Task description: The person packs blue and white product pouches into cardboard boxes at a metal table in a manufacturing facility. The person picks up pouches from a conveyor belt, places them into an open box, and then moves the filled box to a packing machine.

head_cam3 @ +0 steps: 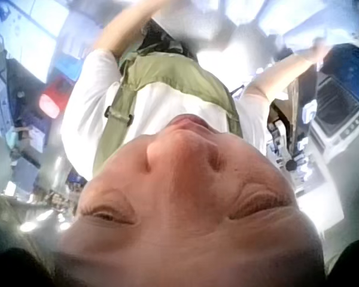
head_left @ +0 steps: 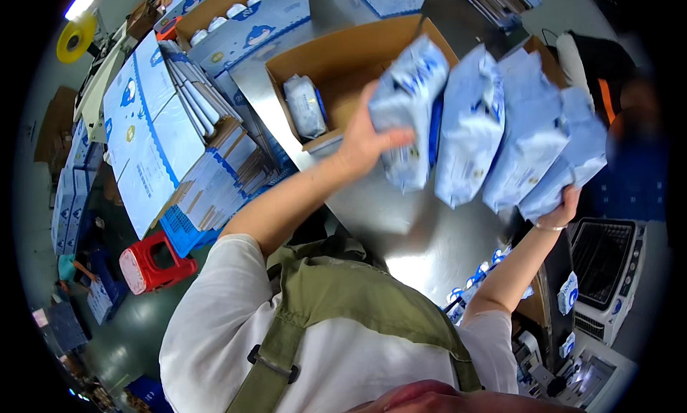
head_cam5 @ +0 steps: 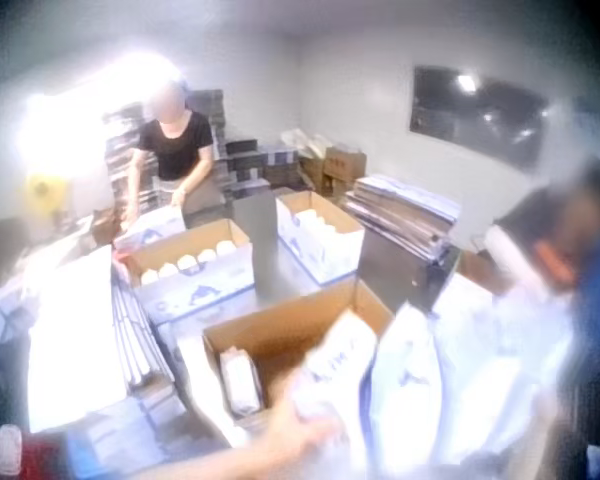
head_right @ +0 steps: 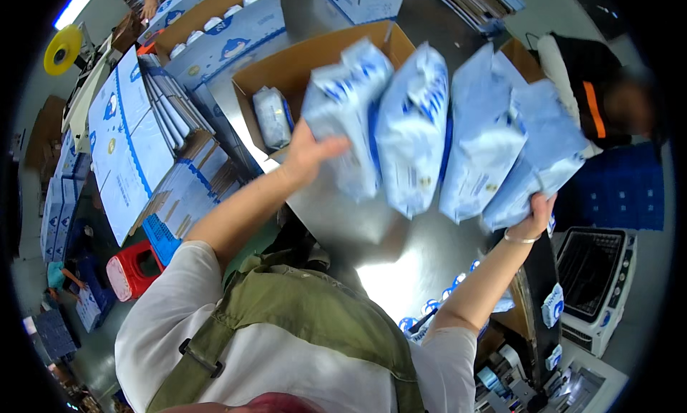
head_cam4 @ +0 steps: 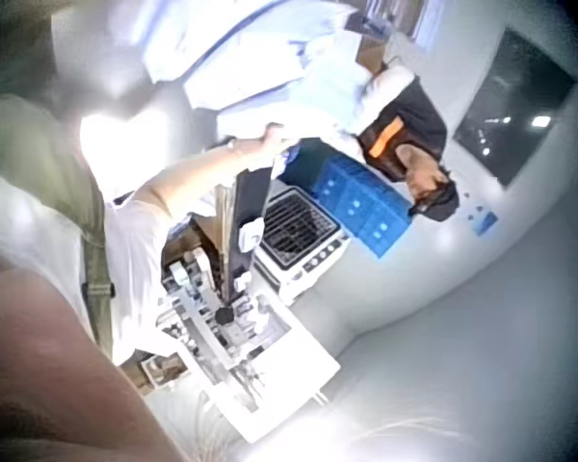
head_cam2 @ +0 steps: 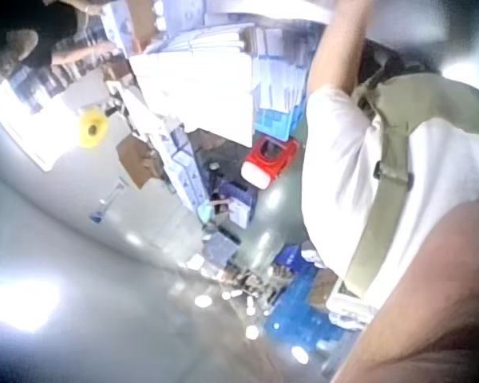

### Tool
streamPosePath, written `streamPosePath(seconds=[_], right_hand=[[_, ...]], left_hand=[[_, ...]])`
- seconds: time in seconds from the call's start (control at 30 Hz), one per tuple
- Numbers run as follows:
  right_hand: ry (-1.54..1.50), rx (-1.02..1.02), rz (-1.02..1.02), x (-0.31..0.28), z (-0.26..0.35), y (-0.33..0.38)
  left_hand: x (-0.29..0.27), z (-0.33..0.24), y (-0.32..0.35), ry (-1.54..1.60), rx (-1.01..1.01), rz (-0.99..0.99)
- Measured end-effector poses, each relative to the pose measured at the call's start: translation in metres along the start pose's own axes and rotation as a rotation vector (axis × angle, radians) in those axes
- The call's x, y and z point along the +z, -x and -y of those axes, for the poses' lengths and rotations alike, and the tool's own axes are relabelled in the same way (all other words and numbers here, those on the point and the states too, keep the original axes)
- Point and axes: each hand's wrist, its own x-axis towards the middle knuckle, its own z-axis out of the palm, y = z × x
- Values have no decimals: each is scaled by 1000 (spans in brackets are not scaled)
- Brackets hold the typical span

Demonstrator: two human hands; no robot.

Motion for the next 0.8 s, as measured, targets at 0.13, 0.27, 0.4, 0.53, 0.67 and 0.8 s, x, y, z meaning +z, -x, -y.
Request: streamPosePath(seconds=[0.13,0.27,0.4,0.53,0.67,0.8], right_hand=[[175,-85,-45,51,-31,-78],[684,252,347,159,-115,-149],[1216,-194,223,177,-197,-139],[934,-148,-212,169,-216,-78],[-11,755,-273,189,-230,10],[-455,995,-141,279,-186,67]], left_hand=[[-66,-37,-38,42,107,-83],[-134,16,-38,-657,-372,-332],[-115,17,-19,-1503,-600,148],[-87,18,23,-1599,-335,296],[-101,20,28,-1655,-407,463],[-119,12,63,-1655,-262,509]])
